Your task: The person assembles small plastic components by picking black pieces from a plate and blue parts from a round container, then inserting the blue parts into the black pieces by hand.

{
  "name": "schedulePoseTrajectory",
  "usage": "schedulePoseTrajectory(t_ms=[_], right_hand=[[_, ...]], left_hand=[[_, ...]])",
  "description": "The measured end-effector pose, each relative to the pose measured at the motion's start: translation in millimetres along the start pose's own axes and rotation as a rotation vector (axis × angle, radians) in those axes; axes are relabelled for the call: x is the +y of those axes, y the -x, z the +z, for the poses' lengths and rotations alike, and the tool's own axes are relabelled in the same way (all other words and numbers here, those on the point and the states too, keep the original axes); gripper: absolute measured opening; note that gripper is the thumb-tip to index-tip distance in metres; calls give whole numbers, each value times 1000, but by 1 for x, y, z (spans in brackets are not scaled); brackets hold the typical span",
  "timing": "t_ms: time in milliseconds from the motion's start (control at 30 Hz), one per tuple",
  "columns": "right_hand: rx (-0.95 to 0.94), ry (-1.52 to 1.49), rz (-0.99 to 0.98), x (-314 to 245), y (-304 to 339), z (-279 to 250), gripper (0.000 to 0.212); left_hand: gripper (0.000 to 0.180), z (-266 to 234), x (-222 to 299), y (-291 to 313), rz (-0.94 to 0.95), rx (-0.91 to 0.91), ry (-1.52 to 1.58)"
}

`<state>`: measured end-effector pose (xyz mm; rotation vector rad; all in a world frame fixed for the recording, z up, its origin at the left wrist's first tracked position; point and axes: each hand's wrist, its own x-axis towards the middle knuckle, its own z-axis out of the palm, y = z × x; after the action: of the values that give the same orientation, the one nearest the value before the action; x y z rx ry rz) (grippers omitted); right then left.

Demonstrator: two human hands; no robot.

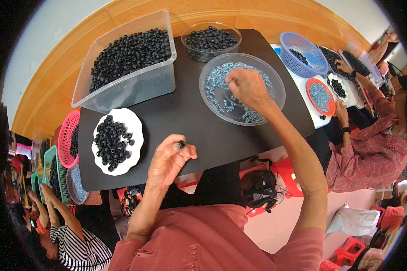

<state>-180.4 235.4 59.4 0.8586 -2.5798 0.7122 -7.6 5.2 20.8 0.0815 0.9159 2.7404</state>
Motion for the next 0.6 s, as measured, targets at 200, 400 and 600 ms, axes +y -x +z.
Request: schedulePoseTrajectory(t_ms=[200,400,600], right_hand=[[18,-174,234,1,2,-8,14],[-68,-154,192,4,4,-4,13],[-159,-96,173,-6,1,-1,8]], left_hand=[[17,0,-1,-3,10,15,-7],[16,1,-1,-3,3,26,-18],[16,1,-1,-2,2,27,-27]])
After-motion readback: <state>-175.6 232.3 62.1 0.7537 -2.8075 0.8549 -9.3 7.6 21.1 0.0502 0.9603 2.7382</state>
